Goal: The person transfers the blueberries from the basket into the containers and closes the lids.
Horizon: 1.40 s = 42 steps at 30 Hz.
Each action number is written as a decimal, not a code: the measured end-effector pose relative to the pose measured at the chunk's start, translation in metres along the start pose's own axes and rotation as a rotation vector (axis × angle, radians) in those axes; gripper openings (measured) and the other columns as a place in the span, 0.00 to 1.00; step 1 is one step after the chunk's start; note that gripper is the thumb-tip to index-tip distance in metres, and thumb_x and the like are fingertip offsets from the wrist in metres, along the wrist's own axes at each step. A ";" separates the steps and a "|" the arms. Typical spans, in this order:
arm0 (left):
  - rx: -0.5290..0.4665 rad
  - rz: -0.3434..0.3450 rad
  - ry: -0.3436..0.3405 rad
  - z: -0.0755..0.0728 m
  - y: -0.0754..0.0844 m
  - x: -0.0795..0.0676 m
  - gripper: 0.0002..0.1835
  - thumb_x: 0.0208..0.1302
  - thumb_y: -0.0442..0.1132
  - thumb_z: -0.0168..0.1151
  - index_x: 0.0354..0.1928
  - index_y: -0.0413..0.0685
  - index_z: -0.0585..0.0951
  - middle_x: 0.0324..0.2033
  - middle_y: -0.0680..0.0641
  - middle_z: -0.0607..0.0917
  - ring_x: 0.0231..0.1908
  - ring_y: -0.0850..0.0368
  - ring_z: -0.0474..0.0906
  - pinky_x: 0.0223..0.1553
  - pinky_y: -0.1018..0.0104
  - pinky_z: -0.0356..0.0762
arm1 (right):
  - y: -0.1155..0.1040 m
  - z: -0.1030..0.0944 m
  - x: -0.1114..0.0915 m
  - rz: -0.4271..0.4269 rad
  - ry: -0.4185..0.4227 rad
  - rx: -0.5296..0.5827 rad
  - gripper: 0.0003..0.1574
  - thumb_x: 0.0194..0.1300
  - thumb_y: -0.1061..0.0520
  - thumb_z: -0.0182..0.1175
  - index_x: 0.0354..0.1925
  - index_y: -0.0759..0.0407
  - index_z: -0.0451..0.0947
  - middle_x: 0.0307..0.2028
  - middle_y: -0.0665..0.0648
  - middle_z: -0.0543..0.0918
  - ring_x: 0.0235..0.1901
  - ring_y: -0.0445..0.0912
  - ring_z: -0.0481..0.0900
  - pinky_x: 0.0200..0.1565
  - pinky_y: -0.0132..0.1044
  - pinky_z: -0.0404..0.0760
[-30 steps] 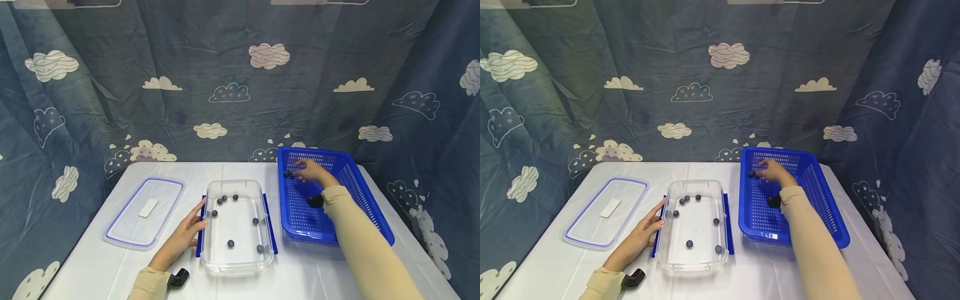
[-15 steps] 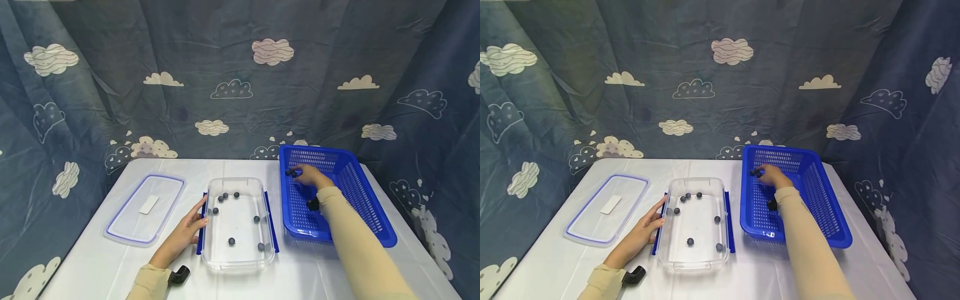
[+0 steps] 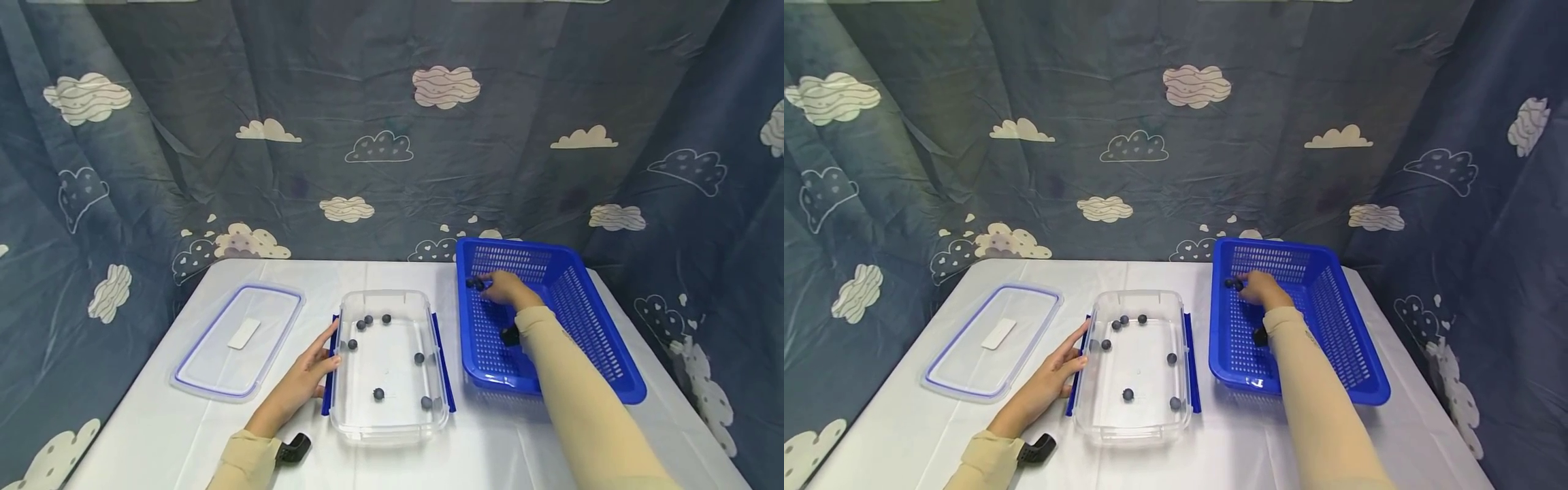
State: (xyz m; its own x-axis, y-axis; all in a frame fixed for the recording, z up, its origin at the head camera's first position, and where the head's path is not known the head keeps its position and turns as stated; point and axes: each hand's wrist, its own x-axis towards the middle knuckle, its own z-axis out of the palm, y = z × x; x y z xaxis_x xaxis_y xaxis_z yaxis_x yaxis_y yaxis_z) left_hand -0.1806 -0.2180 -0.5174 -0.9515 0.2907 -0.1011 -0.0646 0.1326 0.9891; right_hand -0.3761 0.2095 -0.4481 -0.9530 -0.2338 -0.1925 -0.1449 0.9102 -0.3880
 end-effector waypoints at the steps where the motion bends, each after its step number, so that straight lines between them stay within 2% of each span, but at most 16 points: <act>1: -0.003 0.002 0.000 0.000 -0.001 0.000 0.40 0.83 0.47 0.57 0.87 0.75 0.50 0.58 0.30 0.73 0.46 0.51 0.82 0.41 0.55 0.91 | 0.001 0.001 0.000 0.000 0.003 -0.005 0.38 0.70 0.59 0.64 0.74 0.71 0.70 0.69 0.82 0.74 0.70 0.76 0.71 0.74 0.67 0.70; 10: 0.002 0.005 0.000 0.000 -0.005 -0.002 0.40 0.83 0.48 0.57 0.87 0.75 0.50 0.59 0.28 0.73 0.46 0.49 0.83 0.43 0.52 0.92 | 0.007 0.011 0.003 0.012 0.005 -0.002 0.35 0.73 0.58 0.63 0.70 0.77 0.72 0.66 0.81 0.76 0.68 0.75 0.74 0.73 0.66 0.72; 18: -0.005 0.006 -0.011 0.002 -0.008 -0.004 0.40 0.83 0.48 0.56 0.87 0.74 0.49 0.59 0.27 0.73 0.46 0.50 0.83 0.43 0.51 0.92 | 0.007 0.017 0.004 0.039 -0.001 0.018 0.34 0.74 0.59 0.62 0.71 0.77 0.72 0.67 0.79 0.76 0.68 0.74 0.75 0.73 0.65 0.73; 28: -0.010 0.016 -0.013 0.003 -0.008 -0.003 0.40 0.83 0.46 0.56 0.87 0.73 0.50 0.59 0.28 0.72 0.46 0.50 0.83 0.42 0.52 0.92 | 0.011 0.024 0.009 0.047 0.099 0.026 0.29 0.71 0.59 0.66 0.64 0.74 0.79 0.63 0.79 0.80 0.66 0.76 0.75 0.71 0.66 0.75; 33: -0.005 0.017 -0.011 0.002 -0.007 -0.003 0.40 0.84 0.45 0.55 0.87 0.74 0.49 0.60 0.27 0.72 0.46 0.49 0.83 0.43 0.52 0.92 | 0.009 0.024 0.009 0.041 0.163 0.037 0.24 0.69 0.61 0.68 0.58 0.75 0.81 0.59 0.79 0.83 0.60 0.73 0.81 0.66 0.65 0.79; 37: -0.013 0.027 -0.018 0.001 -0.004 -0.001 0.40 0.83 0.45 0.55 0.88 0.73 0.49 0.61 0.26 0.72 0.47 0.49 0.84 0.44 0.50 0.92 | 0.004 0.021 0.008 0.045 0.195 0.033 0.17 0.66 0.63 0.70 0.50 0.72 0.83 0.54 0.76 0.86 0.54 0.69 0.84 0.60 0.63 0.82; 41: -0.012 0.036 -0.021 0.001 -0.002 0.000 0.40 0.83 0.45 0.55 0.88 0.71 0.49 0.60 0.26 0.72 0.47 0.49 0.84 0.44 0.49 0.92 | 0.001 0.019 0.013 -0.015 0.205 0.048 0.14 0.62 0.64 0.72 0.45 0.69 0.84 0.49 0.72 0.88 0.50 0.66 0.86 0.57 0.61 0.83; 42: -0.009 0.038 -0.021 0.000 -0.002 0.000 0.40 0.83 0.45 0.55 0.88 0.71 0.49 0.60 0.26 0.72 0.47 0.49 0.84 0.44 0.50 0.92 | 0.003 0.020 0.017 -0.059 0.220 0.049 0.14 0.60 0.64 0.73 0.43 0.69 0.85 0.46 0.71 0.89 0.47 0.64 0.86 0.54 0.58 0.85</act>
State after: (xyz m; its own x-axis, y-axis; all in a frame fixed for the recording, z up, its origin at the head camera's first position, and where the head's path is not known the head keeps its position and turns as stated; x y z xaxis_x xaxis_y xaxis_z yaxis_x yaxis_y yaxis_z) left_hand -0.1806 -0.2177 -0.5193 -0.9468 0.3150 -0.0660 -0.0316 0.1130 0.9931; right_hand -0.3873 0.2014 -0.4709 -0.9790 -0.2016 0.0307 -0.1945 0.8782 -0.4369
